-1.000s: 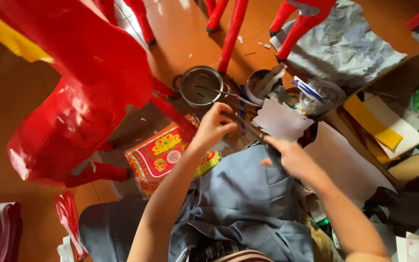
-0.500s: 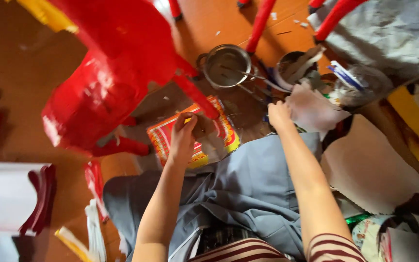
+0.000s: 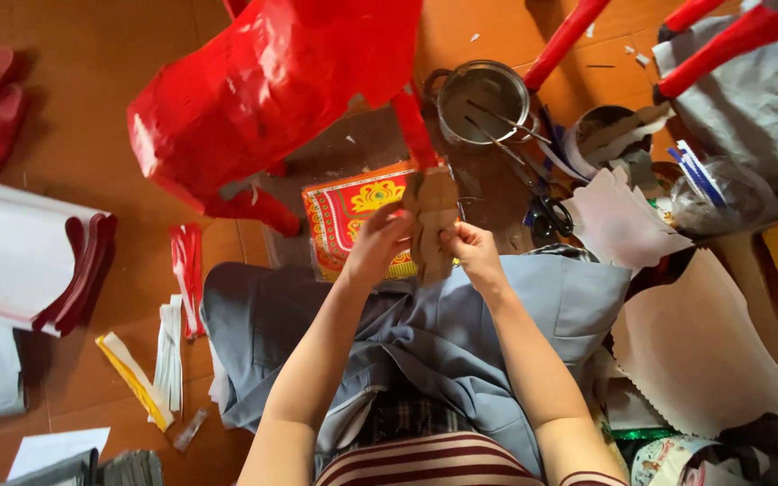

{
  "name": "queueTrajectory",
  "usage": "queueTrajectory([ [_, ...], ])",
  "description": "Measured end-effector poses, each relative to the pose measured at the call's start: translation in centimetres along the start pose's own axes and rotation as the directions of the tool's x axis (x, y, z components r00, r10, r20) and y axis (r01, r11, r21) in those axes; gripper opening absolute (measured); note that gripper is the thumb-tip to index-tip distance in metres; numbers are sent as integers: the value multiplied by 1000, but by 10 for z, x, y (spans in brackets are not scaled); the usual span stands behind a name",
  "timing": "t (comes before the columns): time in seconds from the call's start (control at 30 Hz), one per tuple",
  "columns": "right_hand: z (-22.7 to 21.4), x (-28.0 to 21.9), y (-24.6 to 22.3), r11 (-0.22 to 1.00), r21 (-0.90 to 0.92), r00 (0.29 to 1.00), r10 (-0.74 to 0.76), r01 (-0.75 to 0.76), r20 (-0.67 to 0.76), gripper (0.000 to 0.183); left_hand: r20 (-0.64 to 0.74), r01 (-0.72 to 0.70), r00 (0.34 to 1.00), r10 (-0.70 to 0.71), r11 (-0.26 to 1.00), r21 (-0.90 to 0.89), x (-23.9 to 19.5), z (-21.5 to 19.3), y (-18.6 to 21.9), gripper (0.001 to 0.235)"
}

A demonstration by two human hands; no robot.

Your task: Assembling a decorative red paper horse by gluing components and adding paper decorations.

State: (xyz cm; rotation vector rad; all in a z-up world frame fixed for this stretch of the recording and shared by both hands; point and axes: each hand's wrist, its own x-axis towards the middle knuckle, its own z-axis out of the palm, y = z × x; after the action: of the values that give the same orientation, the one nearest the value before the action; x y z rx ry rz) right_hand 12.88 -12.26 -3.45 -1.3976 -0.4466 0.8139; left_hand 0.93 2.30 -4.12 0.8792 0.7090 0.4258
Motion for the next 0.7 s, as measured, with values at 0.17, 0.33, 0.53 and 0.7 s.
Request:
queueTrajectory([
  [0.17,8,-8,-20,997,73,997,28,-33,67,16,-7,18,1000,-17,999,43,-13,4,-21,42],
  [0.33,-50,24,78,986,-130,995,-98,101,29,13,-100,-41,994,49,996,79,-11,5,-15,33],
  [0.53,-15,-13,-24,990,-125,995,-58,67,76,9,-110,-28,993,41,993,115,-10,14,-8,27],
  [0.7,-22,-4,-20,934,-193,933,-245,300,263,4,-124,-61,988,89,975,211,48,-24,-82,12],
])
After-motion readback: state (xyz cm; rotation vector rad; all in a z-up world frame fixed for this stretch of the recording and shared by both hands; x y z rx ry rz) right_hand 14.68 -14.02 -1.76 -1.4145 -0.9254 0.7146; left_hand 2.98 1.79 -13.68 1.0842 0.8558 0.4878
